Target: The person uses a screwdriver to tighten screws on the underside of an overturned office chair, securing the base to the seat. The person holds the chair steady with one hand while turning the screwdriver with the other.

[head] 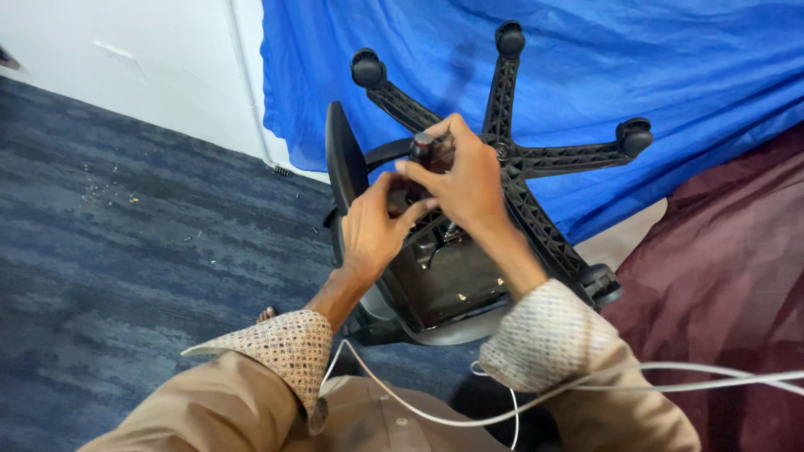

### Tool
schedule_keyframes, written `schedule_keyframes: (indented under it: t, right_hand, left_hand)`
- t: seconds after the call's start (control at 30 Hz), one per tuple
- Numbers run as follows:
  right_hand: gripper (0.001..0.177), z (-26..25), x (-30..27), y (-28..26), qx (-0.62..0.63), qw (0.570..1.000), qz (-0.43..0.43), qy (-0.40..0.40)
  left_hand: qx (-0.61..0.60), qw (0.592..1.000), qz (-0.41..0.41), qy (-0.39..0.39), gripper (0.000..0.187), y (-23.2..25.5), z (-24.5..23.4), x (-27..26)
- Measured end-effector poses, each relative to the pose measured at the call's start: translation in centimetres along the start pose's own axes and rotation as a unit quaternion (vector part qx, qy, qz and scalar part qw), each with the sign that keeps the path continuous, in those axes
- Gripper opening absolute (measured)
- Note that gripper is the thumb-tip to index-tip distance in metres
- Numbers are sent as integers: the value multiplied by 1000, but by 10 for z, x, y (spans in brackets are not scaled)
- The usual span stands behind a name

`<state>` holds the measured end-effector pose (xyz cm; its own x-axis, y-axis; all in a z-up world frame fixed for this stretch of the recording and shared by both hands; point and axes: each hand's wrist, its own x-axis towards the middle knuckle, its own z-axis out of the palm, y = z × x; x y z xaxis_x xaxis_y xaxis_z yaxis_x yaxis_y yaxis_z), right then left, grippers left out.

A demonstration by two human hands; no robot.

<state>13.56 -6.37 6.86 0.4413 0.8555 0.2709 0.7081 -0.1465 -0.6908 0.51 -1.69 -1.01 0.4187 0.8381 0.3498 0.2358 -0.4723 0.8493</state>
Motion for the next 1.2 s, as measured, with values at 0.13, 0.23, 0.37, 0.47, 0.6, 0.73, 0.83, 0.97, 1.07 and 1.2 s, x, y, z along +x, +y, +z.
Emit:
schedule_keyframes:
  t: [0.13, 0.23, 0.37, 0.47, 0.6, 0.73, 0.83, 0.97, 1.07, 1.2]
  right_hand:
    - [41, 8, 0, 0, -27, 999, -32, 25]
    - [41, 0, 3, 11, 118, 985, -115, -50]
    - [47, -11, 5, 22, 189, 970, -109, -106]
    - [43, -4, 1, 17, 56, 992, -112, -10]
    - [45, 9, 0, 15, -55, 994, -41, 81]
    - [42, -1, 5, 23, 81, 985, -149, -19]
    - [43, -11, 8, 27, 199, 967, -115, -112]
    - [38, -7, 0, 19, 114, 990, -76, -21]
    - [41, 2, -3, 11, 34, 998, -22, 51]
    - [41, -6, -4, 9, 23, 997, -69, 13]
  left_hand:
    - [-37, 998, -33, -27, 38, -3, 2, 0]
    - [11, 998, -35, -43, 36, -6, 0, 3]
    - [18, 997, -8, -79, 41, -6, -4, 6]
    - [-46, 999, 14, -16, 43, 2, -6, 0]
    - [-22, 999, -28, 11, 35, 9, -3, -3]
    - [-29, 996, -76, -37, 29, 8, -4, -2]
    - [-5, 997, -50, -61, 32, 6, -9, -1]
    - [-29, 999, -12, -21, 46, 7, -10, -4]
    - [-20, 1000, -8, 4, 41, 8, -5, -4]
    - [-90, 990, -101, -50, 34, 4, -6, -2]
